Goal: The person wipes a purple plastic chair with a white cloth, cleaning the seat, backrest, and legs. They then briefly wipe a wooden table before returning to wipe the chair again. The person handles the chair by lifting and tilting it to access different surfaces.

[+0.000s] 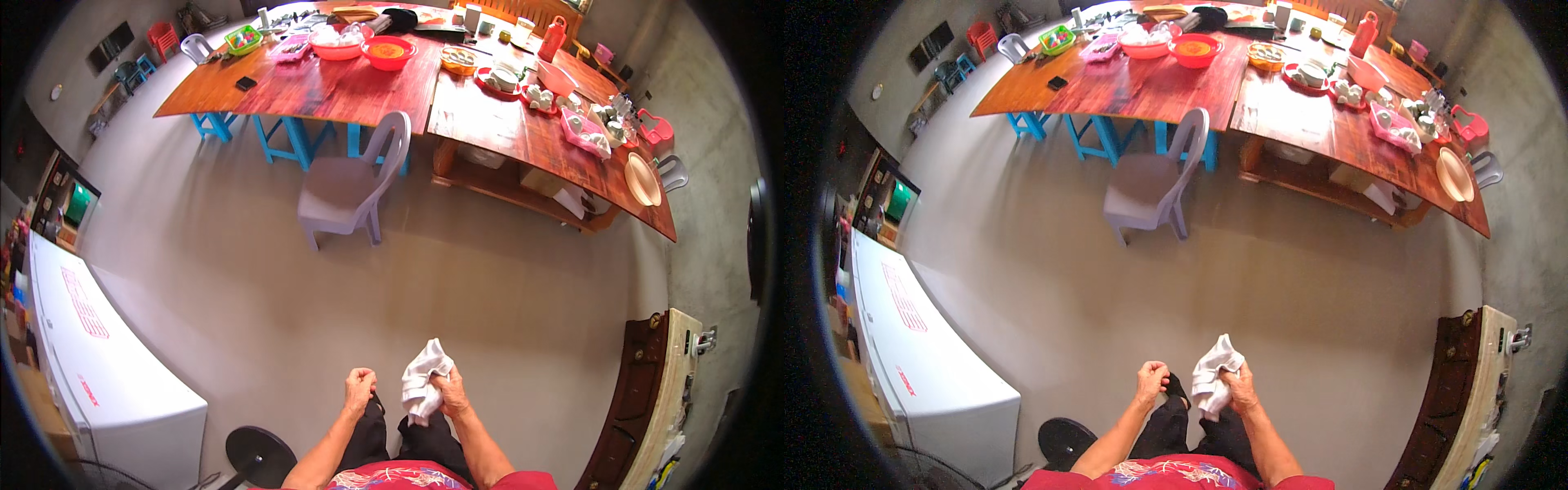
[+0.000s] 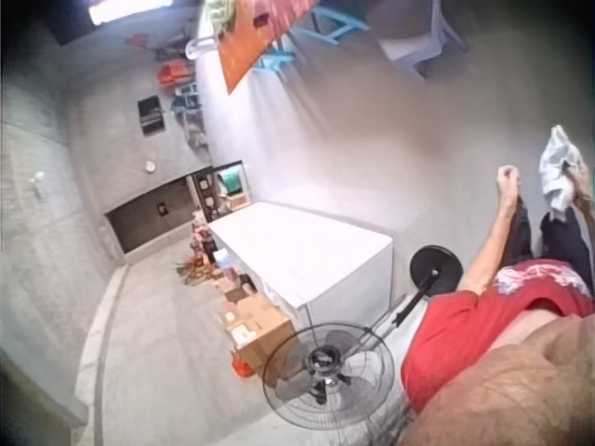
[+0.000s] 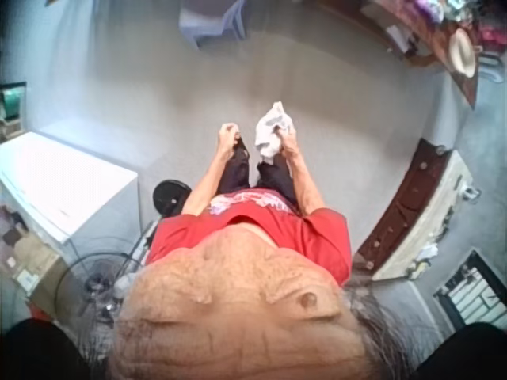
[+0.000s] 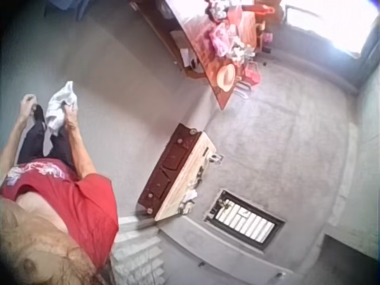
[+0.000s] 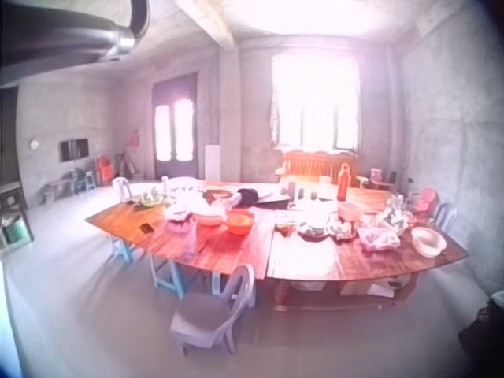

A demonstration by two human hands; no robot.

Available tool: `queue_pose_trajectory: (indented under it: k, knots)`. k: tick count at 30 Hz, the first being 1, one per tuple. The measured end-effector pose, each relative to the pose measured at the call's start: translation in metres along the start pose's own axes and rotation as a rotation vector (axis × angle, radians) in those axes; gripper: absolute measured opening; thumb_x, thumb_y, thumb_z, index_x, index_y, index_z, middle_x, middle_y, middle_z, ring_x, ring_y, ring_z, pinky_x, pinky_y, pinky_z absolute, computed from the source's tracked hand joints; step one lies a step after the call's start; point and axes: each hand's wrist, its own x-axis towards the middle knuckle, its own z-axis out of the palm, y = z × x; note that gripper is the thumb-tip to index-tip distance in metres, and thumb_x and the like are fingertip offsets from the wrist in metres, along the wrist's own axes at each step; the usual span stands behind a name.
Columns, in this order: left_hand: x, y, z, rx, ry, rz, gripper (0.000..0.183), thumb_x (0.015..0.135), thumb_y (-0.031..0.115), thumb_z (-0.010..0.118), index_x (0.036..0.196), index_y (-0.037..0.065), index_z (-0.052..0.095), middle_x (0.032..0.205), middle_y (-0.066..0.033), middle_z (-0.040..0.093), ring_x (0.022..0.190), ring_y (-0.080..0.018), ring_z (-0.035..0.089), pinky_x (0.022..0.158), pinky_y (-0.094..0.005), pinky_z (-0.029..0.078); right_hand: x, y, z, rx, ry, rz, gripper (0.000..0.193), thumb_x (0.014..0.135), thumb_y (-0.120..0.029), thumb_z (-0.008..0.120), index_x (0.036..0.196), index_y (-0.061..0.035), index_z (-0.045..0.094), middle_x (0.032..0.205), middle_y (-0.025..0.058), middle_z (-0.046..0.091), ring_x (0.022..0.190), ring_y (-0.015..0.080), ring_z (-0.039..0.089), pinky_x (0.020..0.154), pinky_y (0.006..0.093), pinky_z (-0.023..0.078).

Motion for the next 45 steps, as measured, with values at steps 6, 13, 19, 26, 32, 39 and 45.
queue_pose_trajectory:
  k: [6,13,19,26,32,39,45]
  knots:
    - [0.056,0.101,-0.038,0.219,0.071,0.221,0.017,0.084,0.017,0.061,0.096,0.007,0.054,0.08,0.0002,0.057,0.068,-0.0079,0.053,0.056,-0.0226,0.045,-0.002,0.029,0.044,-0.008,0.027,0.31,0.045,0.07,0.005,0.061,0.114,-0.0036,0.054,0.096,0.0066,0.062,0.081,0.0191,0.062,0.073,0.0331,0.053]
    - [0.157,0.219,0.037,0.558,0.307,0.56,0.037,0.077,0.018,0.068,0.108,0.002,0.054,0.099,-0.0078,0.056,0.085,-0.0176,0.054,0.078,-0.0321,0.047,0.063,-0.032,0.028,-0.147,-0.061,0.451,0.041,0.071,-0.002,0.063,0.112,-0.0034,0.057,0.096,0.0062,0.064,0.081,0.0169,0.061,0.072,0.0307,0.05]
    - [0.264,0.324,0.111,0.837,0.513,0.884,0.061,0.075,0.024,0.069,0.126,0.002,0.044,0.124,-0.0194,0.047,0.117,-0.0354,0.045,0.1,-0.0427,0.037,0.122,-0.1,-0.003,-0.143,0.03,0.412,0.043,0.071,0.005,0.06,0.113,-0.0025,0.058,0.094,0.0076,0.065,0.079,0.0178,0.064,0.07,0.0326,0.053]
    - [0.344,0.379,0.141,1.163,0.475,0.644,0.054,0.076,0.023,0.069,0.121,0.001,0.048,0.113,-0.019,0.056,0.102,-0.0356,0.057,0.087,-0.0426,0.047,0.153,-0.113,-0.052,-0.076,0.217,0.393,0.042,0.069,0.005,0.061,0.11,-0.0016,0.058,0.092,0.0057,0.064,0.078,0.0164,0.063,0.07,0.0308,0.052]
    - [0.358,0.363,0.136,1.206,0.493,0.857,0.034,0.079,0.001,0.057,0.113,-0.003,0.049,0.106,-0.0217,0.053,0.1,-0.039,0.053,0.086,-0.045,0.045,0.173,-0.119,-0.041,-0.064,0.191,0.432,0.039,0.071,0.002,0.061,0.109,-0.0021,0.06,0.092,0.004,0.064,0.079,0.0147,0.062,0.07,0.0292,0.051]
    - [0.316,0.349,0.107,1.2,0.439,0.876,0.038,0.075,-0.007,0.055,0.112,-0.005,0.047,0.103,-0.0223,0.05,0.1,-0.0404,0.051,0.087,-0.0438,0.043,0.196,-0.107,-0.012,-0.088,0.14,0.35,0.031,0.075,-0.001,0.063,0.106,-0.0036,0.06,0.091,0.0026,0.064,0.078,0.0116,0.061,0.07,0.0272,0.05]
    - [0.262,0.333,0.078,1.201,0.267,0.934,0.042,0.071,-0.011,0.053,0.112,-0.004,0.048,0.1,-0.0216,0.051,0.097,-0.0398,0.052,0.086,-0.0441,0.044,0.223,-0.106,0.045,-0.306,0.077,0.113,0.037,0.076,-0.012,0.065,0.111,-0.0034,0.058,0.099,0.0055,0.064,0.092,0.0149,0.059,0.081,0.0297,0.047]
